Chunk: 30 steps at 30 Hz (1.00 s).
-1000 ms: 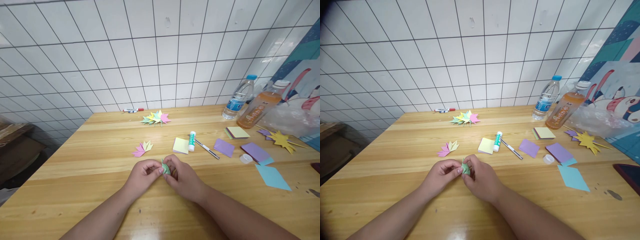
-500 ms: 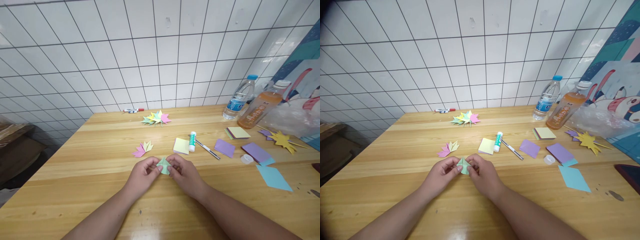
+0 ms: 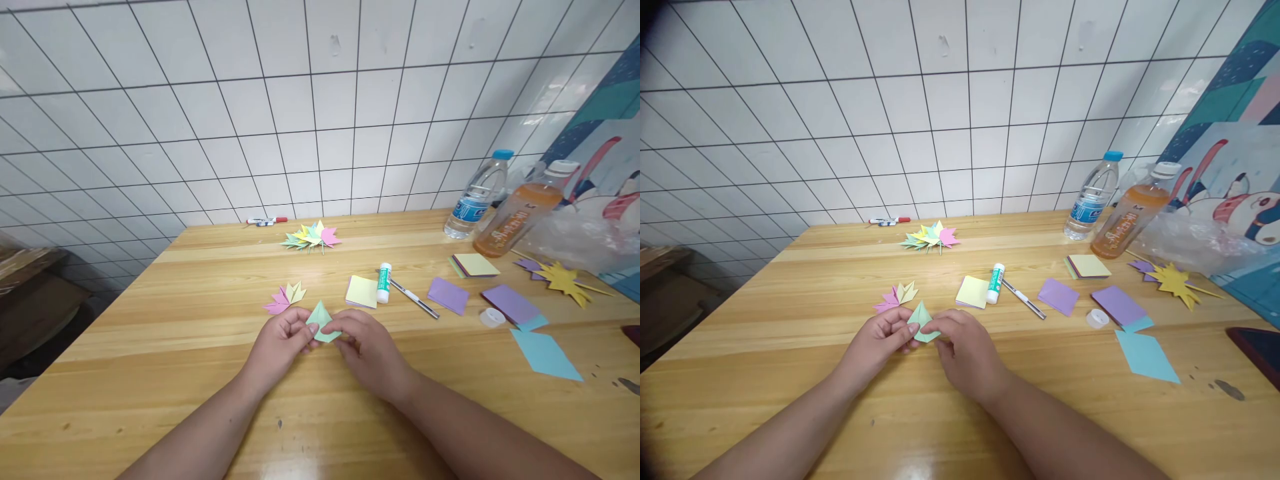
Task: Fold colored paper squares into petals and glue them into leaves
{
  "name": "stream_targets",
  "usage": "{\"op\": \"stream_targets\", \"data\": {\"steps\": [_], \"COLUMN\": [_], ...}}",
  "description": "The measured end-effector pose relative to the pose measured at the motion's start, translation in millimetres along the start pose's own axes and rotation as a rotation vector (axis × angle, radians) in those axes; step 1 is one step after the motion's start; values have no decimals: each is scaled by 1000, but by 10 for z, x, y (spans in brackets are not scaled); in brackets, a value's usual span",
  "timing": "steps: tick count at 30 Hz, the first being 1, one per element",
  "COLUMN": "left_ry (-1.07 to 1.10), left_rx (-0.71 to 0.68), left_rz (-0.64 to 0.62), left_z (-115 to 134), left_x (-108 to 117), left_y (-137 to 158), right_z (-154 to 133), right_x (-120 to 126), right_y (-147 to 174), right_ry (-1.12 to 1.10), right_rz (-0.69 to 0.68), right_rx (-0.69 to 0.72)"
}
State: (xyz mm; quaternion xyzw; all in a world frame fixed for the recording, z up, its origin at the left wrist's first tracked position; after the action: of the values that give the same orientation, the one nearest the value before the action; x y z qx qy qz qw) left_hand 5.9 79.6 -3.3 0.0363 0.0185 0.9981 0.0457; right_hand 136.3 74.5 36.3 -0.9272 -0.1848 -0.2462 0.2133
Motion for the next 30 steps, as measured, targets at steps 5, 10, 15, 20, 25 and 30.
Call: {"op": "stream_targets", "data": {"steps": [5, 10, 15, 20, 25, 30], "left_ry": [1, -19, -78, -103, -138, -141], "left_rx": [5, -9, -23, -35, -25, -26], "left_rz": [-30, -57, -41, -54, -37, -42], "left_z": [-4, -16, -28, 1, -9, -4], "left_x": [-26, -55, -47, -69, -57, -71], "left_y": [2, 11, 17, 31, 29, 30], "right_z": [9, -88, -148, -60, -38, 17], "right_x": [33, 120, 122, 71, 60, 43], "right_y": [-20, -19, 6, -3, -8, -14], "right_ry": [14, 15, 44, 138, 138, 113], "right_rz": [10, 77, 90, 42, 27, 24], "right_rx": [-61, 2, 87, 14, -44, -94]}}
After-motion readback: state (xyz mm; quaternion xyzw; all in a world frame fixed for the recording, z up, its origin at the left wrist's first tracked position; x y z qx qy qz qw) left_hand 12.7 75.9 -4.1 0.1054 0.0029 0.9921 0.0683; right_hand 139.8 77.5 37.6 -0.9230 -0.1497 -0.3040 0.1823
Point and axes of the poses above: each hand's wrist, its own y-axis away from the middle knuckle, its own x-axis out of the back of the hand, z = x × y, the point moved 9 cm from there along -y, towards the middle knuckle, and after that the axes turned 7 degrees about -x, right-handed, at the moved point
